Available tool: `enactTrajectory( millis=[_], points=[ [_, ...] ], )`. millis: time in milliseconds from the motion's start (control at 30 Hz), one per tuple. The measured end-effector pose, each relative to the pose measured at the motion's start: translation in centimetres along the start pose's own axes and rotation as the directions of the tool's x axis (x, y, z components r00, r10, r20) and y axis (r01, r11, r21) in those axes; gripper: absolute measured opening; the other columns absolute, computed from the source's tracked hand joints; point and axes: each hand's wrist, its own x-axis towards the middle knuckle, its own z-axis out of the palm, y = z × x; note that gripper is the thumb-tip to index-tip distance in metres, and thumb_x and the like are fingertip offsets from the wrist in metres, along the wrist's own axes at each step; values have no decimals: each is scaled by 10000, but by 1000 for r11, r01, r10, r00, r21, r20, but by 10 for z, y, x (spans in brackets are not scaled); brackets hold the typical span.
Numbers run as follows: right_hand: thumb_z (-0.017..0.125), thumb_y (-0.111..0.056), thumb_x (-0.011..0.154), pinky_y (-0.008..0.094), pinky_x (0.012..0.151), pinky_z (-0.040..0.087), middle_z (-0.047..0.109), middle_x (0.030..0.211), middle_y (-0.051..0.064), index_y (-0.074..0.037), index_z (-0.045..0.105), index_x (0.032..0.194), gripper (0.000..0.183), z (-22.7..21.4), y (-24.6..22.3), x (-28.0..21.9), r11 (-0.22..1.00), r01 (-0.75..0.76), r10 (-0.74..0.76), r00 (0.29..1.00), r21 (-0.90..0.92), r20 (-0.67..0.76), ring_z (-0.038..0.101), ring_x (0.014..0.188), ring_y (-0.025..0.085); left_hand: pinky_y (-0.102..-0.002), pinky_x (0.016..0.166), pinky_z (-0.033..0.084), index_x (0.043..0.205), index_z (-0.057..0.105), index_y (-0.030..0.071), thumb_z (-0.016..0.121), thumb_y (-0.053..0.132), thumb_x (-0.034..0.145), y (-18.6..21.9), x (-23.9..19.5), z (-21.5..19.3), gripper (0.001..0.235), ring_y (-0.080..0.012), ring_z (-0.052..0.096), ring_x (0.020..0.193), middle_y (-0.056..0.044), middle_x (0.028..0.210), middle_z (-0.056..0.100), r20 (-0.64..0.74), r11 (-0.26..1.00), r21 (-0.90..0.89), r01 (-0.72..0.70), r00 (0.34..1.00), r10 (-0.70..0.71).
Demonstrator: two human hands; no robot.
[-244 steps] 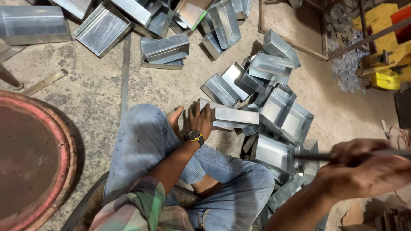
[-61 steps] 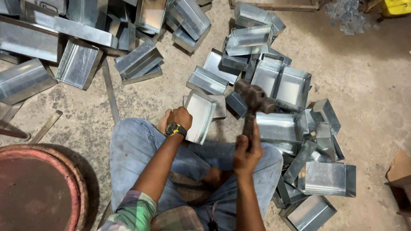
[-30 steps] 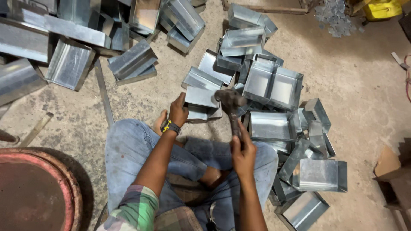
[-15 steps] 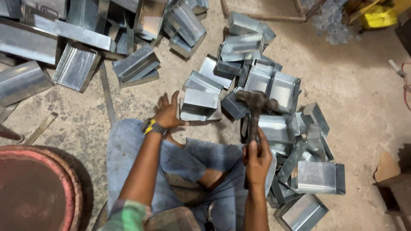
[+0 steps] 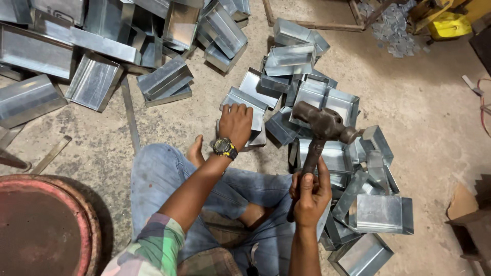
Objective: The person uses a hammer to flatten or shape the edges and corners of various small rectangular metal boxes while sitting on the floor, handling the boxes one by one.
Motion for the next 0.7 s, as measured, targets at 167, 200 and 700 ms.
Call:
enactTrajectory(
  millis=[167,200,700],
  points=[
    [562,-241,1070,228,464,344,552,686,60,-35,397,1569,565,10,-10,11,999,-38,37,998,23,41,440,508,67,-482,996,446,1146,608,3,603,40,660,-11,-45,20,487,-383,559,1096,-179,1126,630,-201,885,-396,245,917,-344],
    [563,-245,1073,229,466,341,554,691,65,-32,398,1569,564,14,-14,12,1000,-27,26,998,17,52,440,509,70,-499,1010,433,1144,599,12,628,70,690,-12,-55,24,458,-377,555,1122,-171,1132,625,-121,901,-336,275,936,-330],
    [535,-241,1127,269,489,409,569,771,86,-54,313,1588,544,27,33,-19,978,201,-204,976,-47,-73,518,568,129,-551,983,362,1158,576,33,594,177,939,-9,-93,75,263,-387,536,1262,-139,1158,664,-29,894,-125,431,899,-438]
  ],
)
